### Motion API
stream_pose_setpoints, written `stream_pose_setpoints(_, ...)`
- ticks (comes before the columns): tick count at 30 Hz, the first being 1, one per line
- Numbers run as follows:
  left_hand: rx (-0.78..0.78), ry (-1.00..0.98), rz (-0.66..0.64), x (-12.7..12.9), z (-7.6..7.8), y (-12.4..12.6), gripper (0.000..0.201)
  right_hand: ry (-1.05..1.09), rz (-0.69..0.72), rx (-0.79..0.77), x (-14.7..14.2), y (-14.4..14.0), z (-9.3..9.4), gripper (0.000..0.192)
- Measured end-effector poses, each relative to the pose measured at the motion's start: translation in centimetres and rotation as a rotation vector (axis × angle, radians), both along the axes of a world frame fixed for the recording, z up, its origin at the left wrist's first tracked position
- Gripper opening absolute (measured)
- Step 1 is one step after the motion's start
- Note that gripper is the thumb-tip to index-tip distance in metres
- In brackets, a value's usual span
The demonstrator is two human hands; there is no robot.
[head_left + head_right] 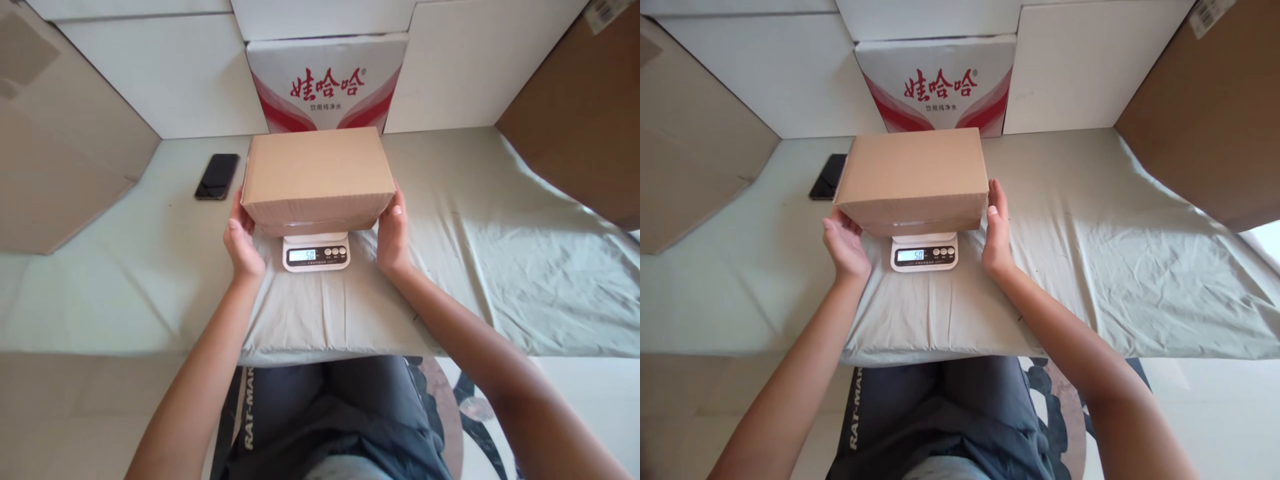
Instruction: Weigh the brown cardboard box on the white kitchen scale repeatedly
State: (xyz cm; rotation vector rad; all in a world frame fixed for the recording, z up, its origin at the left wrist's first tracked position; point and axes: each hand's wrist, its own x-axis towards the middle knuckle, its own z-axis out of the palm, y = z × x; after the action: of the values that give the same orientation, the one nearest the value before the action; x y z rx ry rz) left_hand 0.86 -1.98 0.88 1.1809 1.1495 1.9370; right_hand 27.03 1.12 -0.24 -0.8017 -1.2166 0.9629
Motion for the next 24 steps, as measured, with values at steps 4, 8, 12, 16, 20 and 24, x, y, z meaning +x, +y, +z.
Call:
stream_pose_setpoints(4,0.004,-0.014,0.007,-0.2,-0.2,0.2,0.076,0.000,0.003,-0.010,0.0,0.1,-0.4,0.059)
stream_pose_setpoints(8,0.001,-0.034,0.001,-0.4,-0.5,0.4,0.081,-0.005,0.003,-0.025,0.1,0.4,-0.8,0.059)
stream_pose_setpoints(12,-0.003,-0.036,-0.016,-0.4,-0.5,0.4,0.084,0.046,-0.012,-0.080,0.2,0.6,-0.8,0.064)
stream_pose_setpoints(16,-0.004,-0.036,-0.007,-0.5,-0.8,0.7,0.083,0.087,-0.009,-0.118,0.2,0.6,-0.7,0.063)
stream_pose_setpoints(20,0.012,0.006,-0.010,-0.5,-1.2,1.0,0.079,0.092,0.008,-0.104,0.1,0.5,-0.5,0.062)
stream_pose_setpoints(24,0.007,0.031,-0.004,-0.4,-1.3,1.1,0.077,0.095,0.015,-0.110,0.1,0.3,-0.3,0.063)
